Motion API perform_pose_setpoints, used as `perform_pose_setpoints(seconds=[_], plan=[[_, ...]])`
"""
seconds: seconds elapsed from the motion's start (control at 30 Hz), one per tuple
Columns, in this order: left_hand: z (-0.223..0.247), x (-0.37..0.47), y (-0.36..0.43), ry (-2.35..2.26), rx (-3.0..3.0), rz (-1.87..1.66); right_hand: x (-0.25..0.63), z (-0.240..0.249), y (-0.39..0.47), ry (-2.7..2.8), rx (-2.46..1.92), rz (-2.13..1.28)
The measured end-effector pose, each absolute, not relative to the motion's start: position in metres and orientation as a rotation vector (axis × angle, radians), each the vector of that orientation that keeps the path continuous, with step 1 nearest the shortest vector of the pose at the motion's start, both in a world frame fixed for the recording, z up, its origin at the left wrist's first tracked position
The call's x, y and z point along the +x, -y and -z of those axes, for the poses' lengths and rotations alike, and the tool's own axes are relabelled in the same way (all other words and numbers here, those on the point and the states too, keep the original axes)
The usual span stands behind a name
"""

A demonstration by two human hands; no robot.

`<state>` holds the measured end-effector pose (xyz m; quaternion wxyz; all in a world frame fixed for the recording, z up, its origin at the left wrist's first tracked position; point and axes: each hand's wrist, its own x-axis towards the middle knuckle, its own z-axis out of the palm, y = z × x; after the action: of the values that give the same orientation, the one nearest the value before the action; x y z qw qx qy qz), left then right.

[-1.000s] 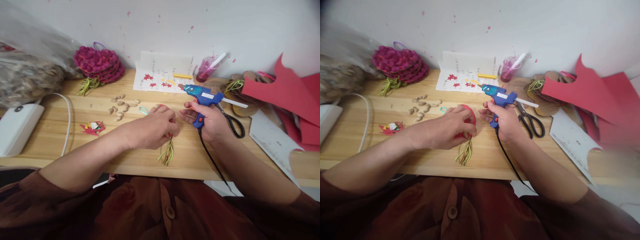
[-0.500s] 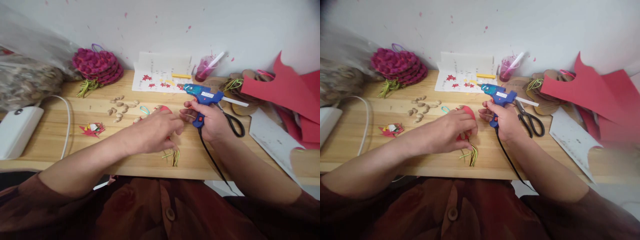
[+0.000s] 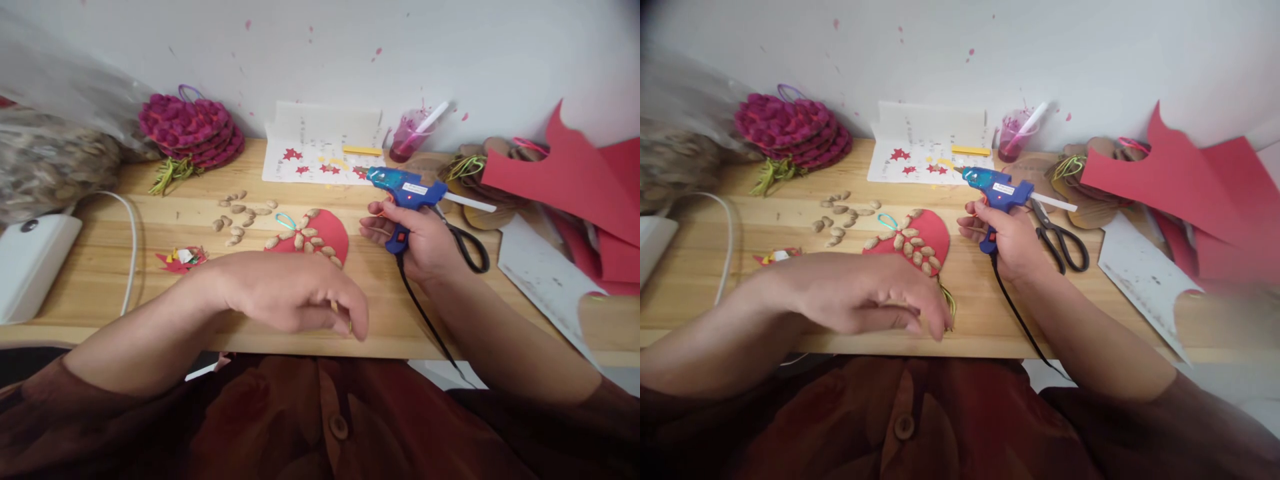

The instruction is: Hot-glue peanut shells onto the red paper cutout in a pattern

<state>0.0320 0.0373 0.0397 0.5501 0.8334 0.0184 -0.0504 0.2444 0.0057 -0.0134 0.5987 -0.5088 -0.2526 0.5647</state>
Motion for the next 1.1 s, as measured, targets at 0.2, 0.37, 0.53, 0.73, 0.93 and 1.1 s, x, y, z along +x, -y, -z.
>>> perform_pose_setpoints(seconds=[0.2, 0.37, 0.53, 0.73, 0.93, 1.1], plan=[[-0.032, 0.034, -0.039, -0.185, 2.147, 0.081, 0.244, 0.013, -0.006, 0.586, -1.193, -1.319], [-0.03, 0.045, -0.025, 0.022, 1.975, 0.045, 0.244, 0.011, -0.005, 0.607, -1.2, -1.316], [-0.042, 0.037, -0.039, -0.191, 1.88, -0.149, 0.244, 0.01, -0.005, 0.594, -1.205, -1.316], [-0.034, 0.03, -0.054, -0.337, 2.243, -0.265, 0.244, 0.014, -0.007, 0.593, -1.2, -1.311], [-0.005, 0.046, -0.043, -0.255, 2.649, -0.189, 0.245, 0.015, -0.005, 0.626, -1.209, -1.32], [0.004, 0.055, -0.029, -0.323, 2.782, -0.151, 0.244, 0.013, -0.006, 0.602, -1.223, -1.33]])
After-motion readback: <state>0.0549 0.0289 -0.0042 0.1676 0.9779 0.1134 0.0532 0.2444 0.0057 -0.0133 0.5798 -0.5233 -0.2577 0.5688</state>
